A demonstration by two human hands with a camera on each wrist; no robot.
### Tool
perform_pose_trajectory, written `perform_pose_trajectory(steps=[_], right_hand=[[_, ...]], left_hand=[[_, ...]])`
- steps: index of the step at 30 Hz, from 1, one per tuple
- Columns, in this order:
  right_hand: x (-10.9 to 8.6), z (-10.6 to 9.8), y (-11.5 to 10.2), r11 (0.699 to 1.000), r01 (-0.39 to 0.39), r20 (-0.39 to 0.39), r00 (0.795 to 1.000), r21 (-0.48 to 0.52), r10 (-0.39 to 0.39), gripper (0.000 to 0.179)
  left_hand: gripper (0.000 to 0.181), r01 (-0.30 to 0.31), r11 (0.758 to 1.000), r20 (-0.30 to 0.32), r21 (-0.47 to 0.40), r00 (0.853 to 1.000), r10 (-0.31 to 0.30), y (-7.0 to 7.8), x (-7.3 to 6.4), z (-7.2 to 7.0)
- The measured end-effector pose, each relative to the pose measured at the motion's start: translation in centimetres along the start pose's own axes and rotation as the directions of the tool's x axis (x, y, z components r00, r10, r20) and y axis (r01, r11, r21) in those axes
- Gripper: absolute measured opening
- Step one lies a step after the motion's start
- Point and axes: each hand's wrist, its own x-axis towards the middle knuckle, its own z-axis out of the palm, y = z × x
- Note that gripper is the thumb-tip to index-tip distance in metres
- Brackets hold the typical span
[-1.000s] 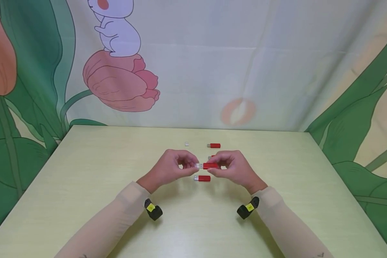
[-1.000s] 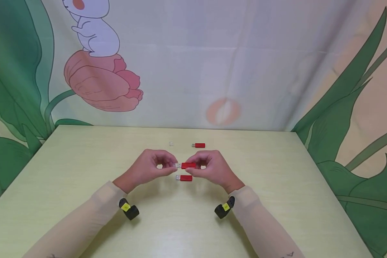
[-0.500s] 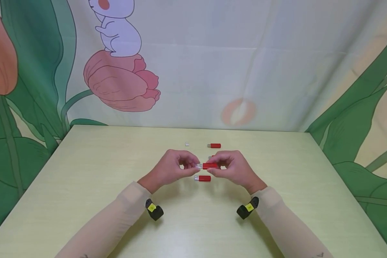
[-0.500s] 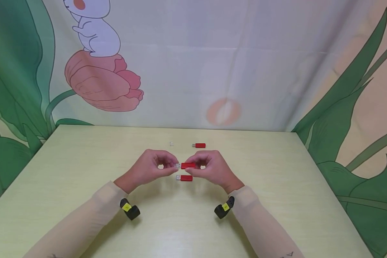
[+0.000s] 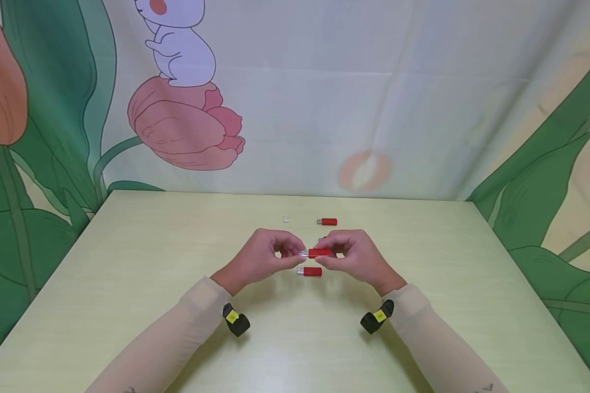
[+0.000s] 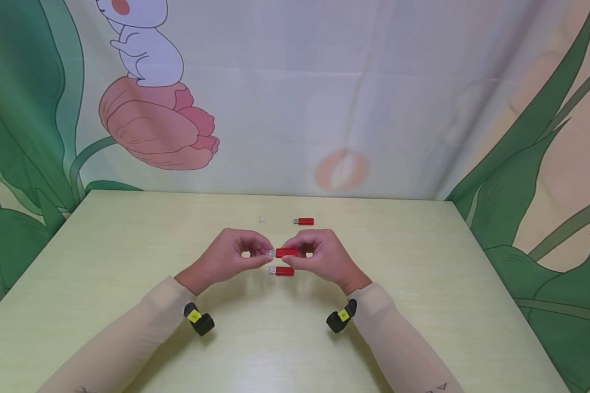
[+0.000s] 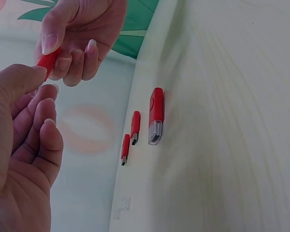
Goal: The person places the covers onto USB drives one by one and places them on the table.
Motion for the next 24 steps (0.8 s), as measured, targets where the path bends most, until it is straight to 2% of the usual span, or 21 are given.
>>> perform_pose_trajectory(steps=[13, 24], right_hand=[[0.17, 0.13, 0.06, 1.0, -0.006, 0.009, 1.0, 0.0, 0.006, 0.016], [0.44, 0.23, 0.05, 0.998, -0.035, 0.04, 0.999, -0.052, 0.037, 0.014]], left_hand=[[0.013, -0.016, 1.0, 0.011, 0.013, 1.0, 0.016, 0.03, 0.15, -0.02], [0.016, -0.036, 0.987, 0.061, 0.156, 0.998, 0.027, 0.4, 0.02, -0.27]])
